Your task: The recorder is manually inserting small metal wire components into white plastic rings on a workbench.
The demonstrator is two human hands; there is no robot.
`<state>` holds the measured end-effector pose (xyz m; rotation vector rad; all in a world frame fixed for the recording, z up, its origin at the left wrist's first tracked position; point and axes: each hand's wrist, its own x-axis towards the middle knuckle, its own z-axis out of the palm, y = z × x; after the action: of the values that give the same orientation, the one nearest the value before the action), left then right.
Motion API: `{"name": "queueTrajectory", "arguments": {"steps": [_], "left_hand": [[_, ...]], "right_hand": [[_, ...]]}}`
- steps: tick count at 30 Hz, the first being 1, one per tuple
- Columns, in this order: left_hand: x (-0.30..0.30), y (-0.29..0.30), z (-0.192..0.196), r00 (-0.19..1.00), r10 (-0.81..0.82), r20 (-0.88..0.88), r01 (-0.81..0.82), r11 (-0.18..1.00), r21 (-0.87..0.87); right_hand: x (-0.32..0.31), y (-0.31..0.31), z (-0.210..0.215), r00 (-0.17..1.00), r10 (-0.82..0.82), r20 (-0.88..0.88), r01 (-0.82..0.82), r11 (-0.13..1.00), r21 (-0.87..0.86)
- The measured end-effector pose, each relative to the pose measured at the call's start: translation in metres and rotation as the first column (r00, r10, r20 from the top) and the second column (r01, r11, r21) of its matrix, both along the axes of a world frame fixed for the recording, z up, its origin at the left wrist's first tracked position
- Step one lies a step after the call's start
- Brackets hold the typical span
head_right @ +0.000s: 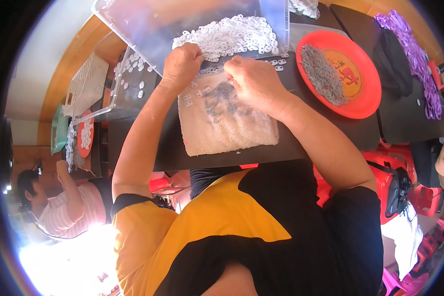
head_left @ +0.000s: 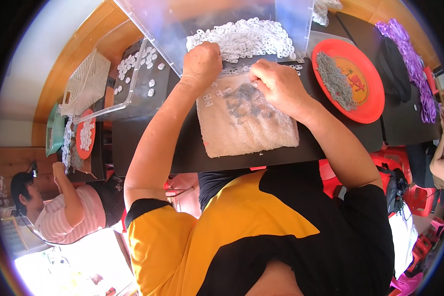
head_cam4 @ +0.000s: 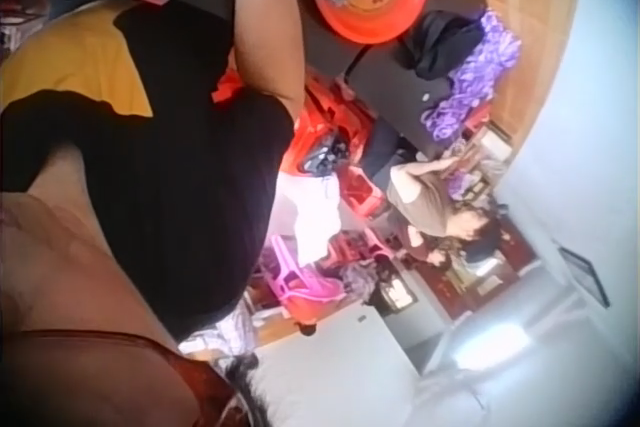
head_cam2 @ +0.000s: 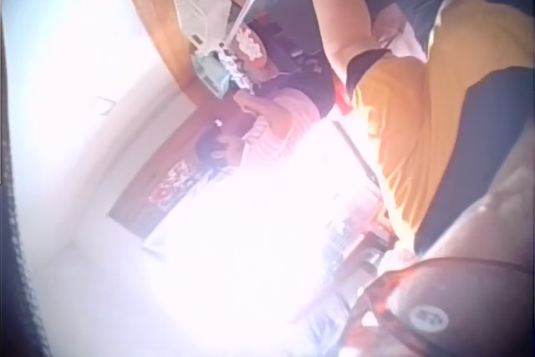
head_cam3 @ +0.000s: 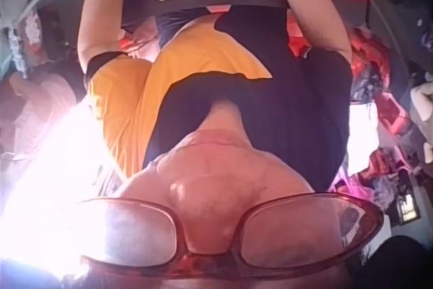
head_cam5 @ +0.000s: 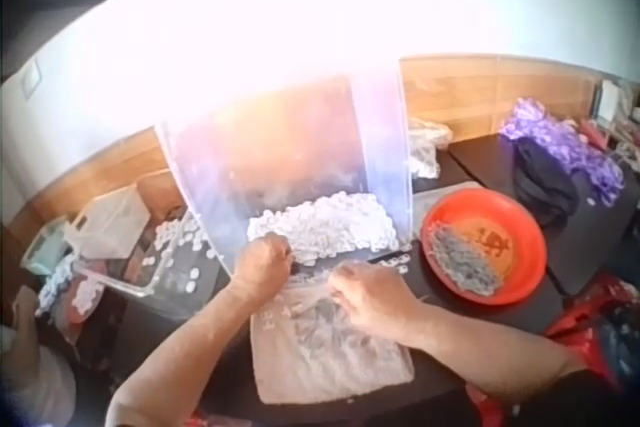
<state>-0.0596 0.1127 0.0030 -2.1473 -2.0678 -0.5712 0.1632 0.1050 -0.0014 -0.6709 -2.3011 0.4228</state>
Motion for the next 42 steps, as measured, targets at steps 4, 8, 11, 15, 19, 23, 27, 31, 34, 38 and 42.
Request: {"name": "queueTrajectory", "arguments": {"steps": [4,8,11,15,19,23,27,31,34,38,42], "left_hand": [[0.001,-0.002,0.003,0.998,-0.037,0.055,0.037,0.999,0.003],[0.009,-0.014,0.011,0.863,-0.043,0.504,0.055,0.998,-0.007],[0.024,-0.039,0.028,0.542,-0.031,0.839,0.142,0.988,-0.055],[0.047,-0.069,0.039,0.231,0.113,0.966,0.216,0.962,-0.164],[0.056,-0.084,0.04,0.156,0.096,0.983,0.216,0.968,-0.129],[0.06,-0.093,0.04,0.132,0.047,0.99,0.22,0.973,-0.076],[0.059,-0.097,0.029,0.182,-0.104,0.978,0.06,0.994,0.094],[0.055,-0.097,0.017,0.134,-0.231,0.964,0.047,0.973,0.227],[0.051,-0.092,0.008,0.194,-0.387,0.901,0.106,0.922,0.373],[0.054,-0.09,0.009,0.33,-0.448,0.831,0.166,0.894,0.416],[0.056,-0.095,0.023,0.126,-0.059,0.99,0.114,0.992,0.045]], "right_hand": [[0.0,0.0,-0.001,1.0,0.004,-0.005,-0.004,1.0,-0.028],[0.002,0.004,-0.002,0.995,0.002,-0.097,-0.012,0.995,-0.1],[0.004,0.011,0.003,0.944,-0.016,-0.329,-0.106,0.931,-0.348],[-0.002,0.004,0.013,0.85,-0.053,-0.524,-0.235,0.852,-0.468],[-0.008,-0.008,0.025,0.847,-0.026,-0.53,-0.273,0.834,-0.479],[-0.008,-0.016,0.04,0.857,-0.047,-0.513,-0.306,0.753,-0.582],[-0.005,-0.012,0.057,0.887,-0.107,-0.449,-0.308,0.587,-0.749],[-0.007,-0.012,0.051,0.85,-0.166,-0.499,-0.403,0.403,-0.822],[-0.009,-0.011,0.043,0.83,-0.184,-0.526,-0.469,0.278,-0.838],[-0.01,-0.008,0.038,0.812,-0.22,-0.54,-0.495,0.232,-0.838],[-0.015,-0.014,0.037,0.833,-0.225,-0.505,-0.366,0.461,-0.808]]}}
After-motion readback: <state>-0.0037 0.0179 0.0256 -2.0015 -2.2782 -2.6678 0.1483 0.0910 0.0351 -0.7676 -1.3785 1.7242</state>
